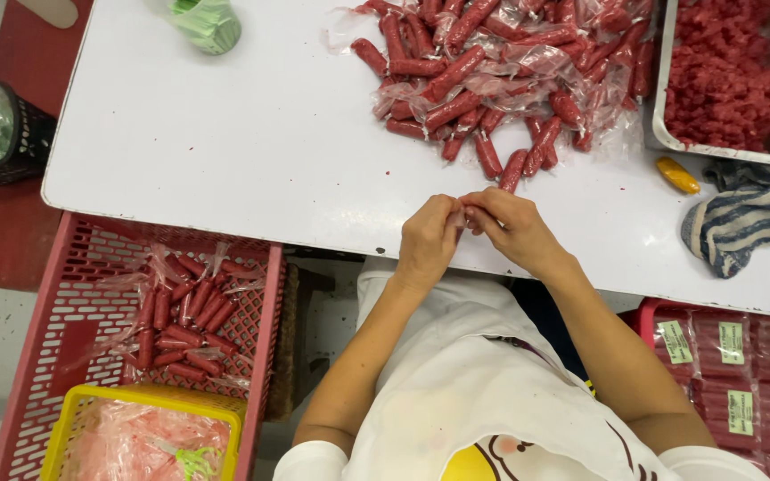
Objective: The person ties small red sausages together in pairs using thin rubber bands. They pick up two sausages from a pile on a white table, wrap a band around them, and place the tied pair into a pink basket below.
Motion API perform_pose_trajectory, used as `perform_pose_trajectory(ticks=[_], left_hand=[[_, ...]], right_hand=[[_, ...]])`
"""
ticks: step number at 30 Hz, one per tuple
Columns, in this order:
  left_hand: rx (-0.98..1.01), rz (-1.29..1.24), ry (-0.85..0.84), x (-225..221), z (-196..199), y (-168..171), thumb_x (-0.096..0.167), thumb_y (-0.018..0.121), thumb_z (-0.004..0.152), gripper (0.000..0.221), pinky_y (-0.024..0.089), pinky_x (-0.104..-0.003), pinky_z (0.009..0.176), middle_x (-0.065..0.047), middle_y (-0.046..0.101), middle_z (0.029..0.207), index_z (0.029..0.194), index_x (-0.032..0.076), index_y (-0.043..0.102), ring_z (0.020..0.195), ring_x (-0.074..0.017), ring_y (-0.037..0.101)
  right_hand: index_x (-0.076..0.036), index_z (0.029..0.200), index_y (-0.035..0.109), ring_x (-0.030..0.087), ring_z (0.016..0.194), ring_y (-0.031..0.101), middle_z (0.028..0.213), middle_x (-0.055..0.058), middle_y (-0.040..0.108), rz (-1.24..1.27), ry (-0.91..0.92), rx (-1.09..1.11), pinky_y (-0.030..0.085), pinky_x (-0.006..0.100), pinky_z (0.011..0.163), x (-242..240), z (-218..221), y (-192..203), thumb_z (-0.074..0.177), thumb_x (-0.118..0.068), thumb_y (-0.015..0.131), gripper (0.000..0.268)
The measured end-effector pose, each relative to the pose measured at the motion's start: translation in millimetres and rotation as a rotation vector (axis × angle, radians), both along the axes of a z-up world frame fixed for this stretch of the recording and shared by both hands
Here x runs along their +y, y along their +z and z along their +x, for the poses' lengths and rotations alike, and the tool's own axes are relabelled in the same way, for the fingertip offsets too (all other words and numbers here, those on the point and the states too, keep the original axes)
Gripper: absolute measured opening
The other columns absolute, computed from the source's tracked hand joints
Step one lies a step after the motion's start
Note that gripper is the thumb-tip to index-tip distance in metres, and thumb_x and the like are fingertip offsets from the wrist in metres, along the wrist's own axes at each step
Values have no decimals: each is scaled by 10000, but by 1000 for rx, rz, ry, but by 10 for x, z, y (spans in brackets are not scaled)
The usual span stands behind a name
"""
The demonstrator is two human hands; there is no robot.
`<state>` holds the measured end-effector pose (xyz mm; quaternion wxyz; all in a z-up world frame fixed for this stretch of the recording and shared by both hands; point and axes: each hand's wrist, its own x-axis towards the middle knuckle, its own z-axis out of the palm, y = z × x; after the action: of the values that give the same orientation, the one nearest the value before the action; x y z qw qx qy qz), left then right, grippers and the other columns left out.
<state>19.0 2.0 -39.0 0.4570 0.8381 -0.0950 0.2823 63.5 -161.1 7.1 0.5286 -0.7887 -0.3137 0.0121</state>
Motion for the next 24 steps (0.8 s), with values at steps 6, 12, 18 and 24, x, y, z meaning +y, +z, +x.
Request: perform_pose_trajectory(ticks=[6,12,18,24], left_hand=[[-42,90,-99,-203,33,226,-35,574,979,123,590,-274,672,-42,625,769,997,74,628,726,-207,689],[-24,-36,-127,-370,68,182,137,719,840,138,571,-310,695,13,569,837,866,139,583,798,-193,626],[136,-186,-34,-346,108,61,60,559,1044,91,590,-386,719,-85,627,889,1035,97,641,856,-307,697],[292,-509,-65,118,-19,-192,98,551,1062,147,611,-406,712,-194,682,894,1097,20,670,807,-308,727]], right_hand=[[-67,1003,707,145,539,618,640,66,610,167,-260,290,517,260,488,-131,40,-481,946,9,664,104],[-54,950,647,111,576,563,689,40,563,494,-459,706,469,253,469,-10,3,-523,1010,-147,630,113],[-47,1033,693,208,658,596,753,131,624,64,-355,54,474,341,580,-108,307,-664,1044,-119,673,76],[-43,1019,689,147,480,566,611,75,578,247,-248,231,487,267,428,479,786,-347,1031,-72,645,54]])
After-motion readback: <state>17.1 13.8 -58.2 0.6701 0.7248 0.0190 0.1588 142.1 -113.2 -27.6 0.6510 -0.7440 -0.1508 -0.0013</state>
